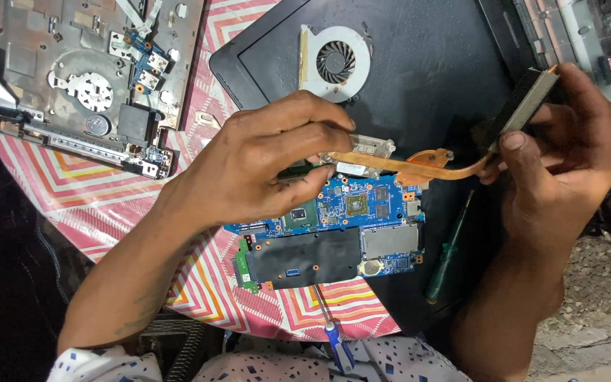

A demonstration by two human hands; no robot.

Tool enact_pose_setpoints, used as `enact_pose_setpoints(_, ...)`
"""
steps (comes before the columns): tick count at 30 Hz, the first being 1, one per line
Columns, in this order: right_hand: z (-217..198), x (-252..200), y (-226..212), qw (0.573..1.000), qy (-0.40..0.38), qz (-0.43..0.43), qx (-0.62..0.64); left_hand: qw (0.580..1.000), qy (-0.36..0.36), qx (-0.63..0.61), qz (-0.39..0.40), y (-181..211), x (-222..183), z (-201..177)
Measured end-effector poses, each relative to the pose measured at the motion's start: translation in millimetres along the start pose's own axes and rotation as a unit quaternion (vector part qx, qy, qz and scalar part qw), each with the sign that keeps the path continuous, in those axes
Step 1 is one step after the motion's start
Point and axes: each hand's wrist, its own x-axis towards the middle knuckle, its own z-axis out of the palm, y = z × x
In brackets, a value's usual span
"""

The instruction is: Disassembling a laptop motherboard to remove and clean the heatsink and fan assembly using a screwdriver and brush.

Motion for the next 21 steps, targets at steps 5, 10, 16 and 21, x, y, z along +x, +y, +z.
enact_pose_setpoints(5, 3.0, 0.4, 0.9, 0.999, 0.017, 0.011, 0.029, 1.0, -0.003, -0.004, -0.001, -1.2, -1.2, -0.6)
enact_pose_setpoints(10, 3.7, 1.2, 0.6, 0.999, 0.014, 0.005, 0.035, 1.0, -0.005, -0.001, 0.0, -3.5, -3.0, 0.8)
enact_pose_setpoints(16, 1.6, 0.3, 1.6, 0.999, 0.015, 0.016, 0.028, 1.0, -0.005, -0.004, 0.005, -4.1, -3.2, 1.0)
enact_pose_setpoints(21, 2.0, 1.6, 2.2, 1.0, 0.004, -0.004, 0.021, 1.0, -0.005, 0.0, 0.005, -4.0, -2.6, 1.0)
